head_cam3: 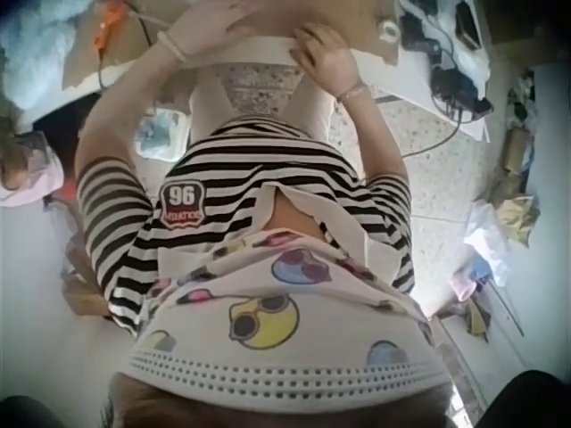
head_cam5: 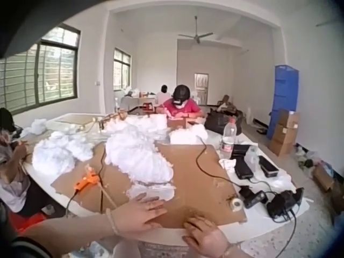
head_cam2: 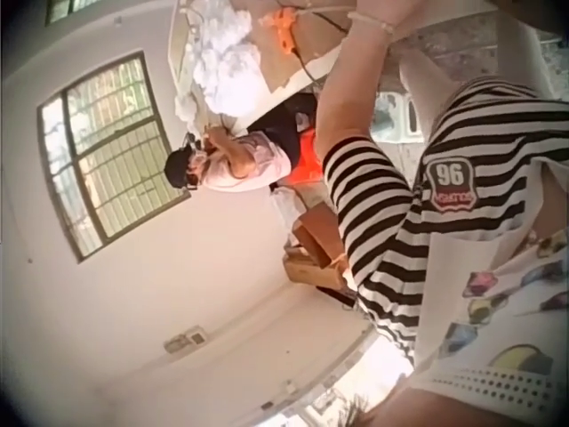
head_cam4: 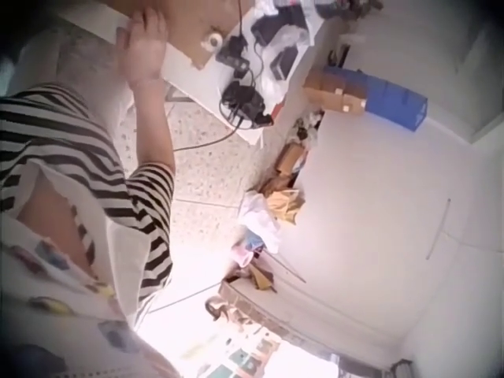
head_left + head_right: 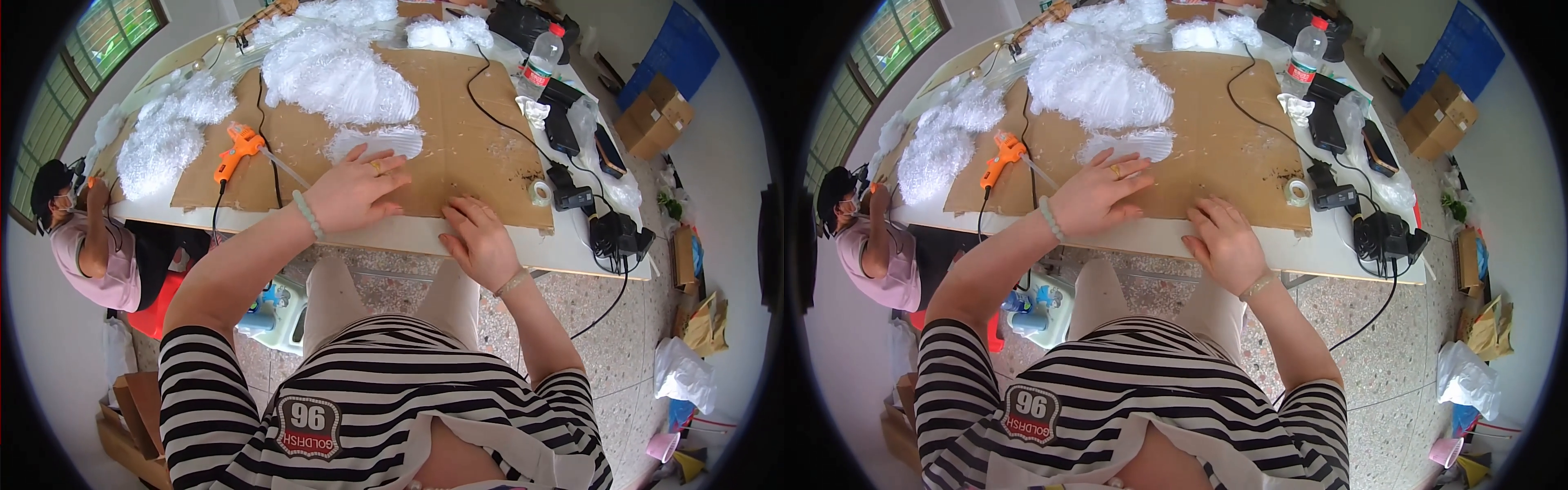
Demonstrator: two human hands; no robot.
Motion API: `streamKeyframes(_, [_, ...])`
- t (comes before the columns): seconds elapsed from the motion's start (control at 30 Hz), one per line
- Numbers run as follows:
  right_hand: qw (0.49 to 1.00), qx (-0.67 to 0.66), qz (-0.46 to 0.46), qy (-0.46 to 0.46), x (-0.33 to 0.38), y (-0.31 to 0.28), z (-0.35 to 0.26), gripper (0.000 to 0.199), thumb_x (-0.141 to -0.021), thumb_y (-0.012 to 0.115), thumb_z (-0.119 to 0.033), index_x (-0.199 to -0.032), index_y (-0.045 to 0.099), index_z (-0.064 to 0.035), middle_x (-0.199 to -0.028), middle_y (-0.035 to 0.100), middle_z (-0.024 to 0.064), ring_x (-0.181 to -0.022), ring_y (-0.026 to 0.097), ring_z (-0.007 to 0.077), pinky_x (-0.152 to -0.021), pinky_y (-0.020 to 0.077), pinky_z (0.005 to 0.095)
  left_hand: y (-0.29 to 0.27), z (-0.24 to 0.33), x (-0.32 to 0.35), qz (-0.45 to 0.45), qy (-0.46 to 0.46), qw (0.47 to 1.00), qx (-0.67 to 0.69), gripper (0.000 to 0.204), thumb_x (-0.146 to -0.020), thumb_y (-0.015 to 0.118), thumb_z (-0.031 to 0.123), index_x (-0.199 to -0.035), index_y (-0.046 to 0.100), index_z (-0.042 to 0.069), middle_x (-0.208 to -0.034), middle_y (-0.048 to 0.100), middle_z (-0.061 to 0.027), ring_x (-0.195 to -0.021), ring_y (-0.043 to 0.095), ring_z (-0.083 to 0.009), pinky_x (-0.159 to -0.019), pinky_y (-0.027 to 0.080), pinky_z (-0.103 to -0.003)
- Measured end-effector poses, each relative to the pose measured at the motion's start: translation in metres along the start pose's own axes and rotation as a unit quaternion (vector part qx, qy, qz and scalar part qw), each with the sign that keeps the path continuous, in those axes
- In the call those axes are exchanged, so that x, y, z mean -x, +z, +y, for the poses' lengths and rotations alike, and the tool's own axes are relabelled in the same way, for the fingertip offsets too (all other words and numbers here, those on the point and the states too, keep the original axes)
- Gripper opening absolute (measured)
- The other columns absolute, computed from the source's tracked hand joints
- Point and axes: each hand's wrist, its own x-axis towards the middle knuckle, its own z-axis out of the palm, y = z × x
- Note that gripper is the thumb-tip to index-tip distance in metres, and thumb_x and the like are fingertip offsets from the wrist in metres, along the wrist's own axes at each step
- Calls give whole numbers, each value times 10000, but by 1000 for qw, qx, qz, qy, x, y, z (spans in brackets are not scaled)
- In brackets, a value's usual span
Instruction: Gluing white stuffing material onto a cardboard base using a hot glue gun.
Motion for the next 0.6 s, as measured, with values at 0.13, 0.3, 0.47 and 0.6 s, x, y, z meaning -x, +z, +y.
streamKeyframes(0.13, [982,-81,-169,-5,-25,-48,-4,390,-712,671,-110,-1074,571,-5,-1069,570,169,-1004,537,336,-886,423,410,14,-37,-38,21,102,995,9,381,-778,631,203,-1130,541,88,-1237,506,-100,-1197,439,-272,-1016,320,-434])
streamKeyframes(0.3, [992,69,-94,41,-120,-140,24,330,-721,641,-32,-1047,596,1,-985,610,163,-867,601,323,-731,483,351,27,-84,-105,12,166,985,54,267,-804,596,135,-1062,560,74,-1125,558,-90,-1117,495,-264,-989,362,-398])
streamKeyframes(0.47, [992,61,-30,104,-232,-113,148,265,-811,553,-46,-1071,600,-40,-986,618,171,-905,608,283,-729,483,337,60,-110,-166,28,70,985,152,253,-817,586,125,-1062,564,66,-1125,561,-81,-1109,498,-266,-980,371,-390])
streamKeyframes(0.6, [979,135,-97,114,-285,-26,268,314,-799,542,-175,-1087,595,-63,-972,627,168,-867,617,312,-753,494,338,94,-119,-219,60,-68,986,138,279,-834,567,181,-1093,566,77,-1166,538,-94,-1130,481,-284,-974,364,-407])
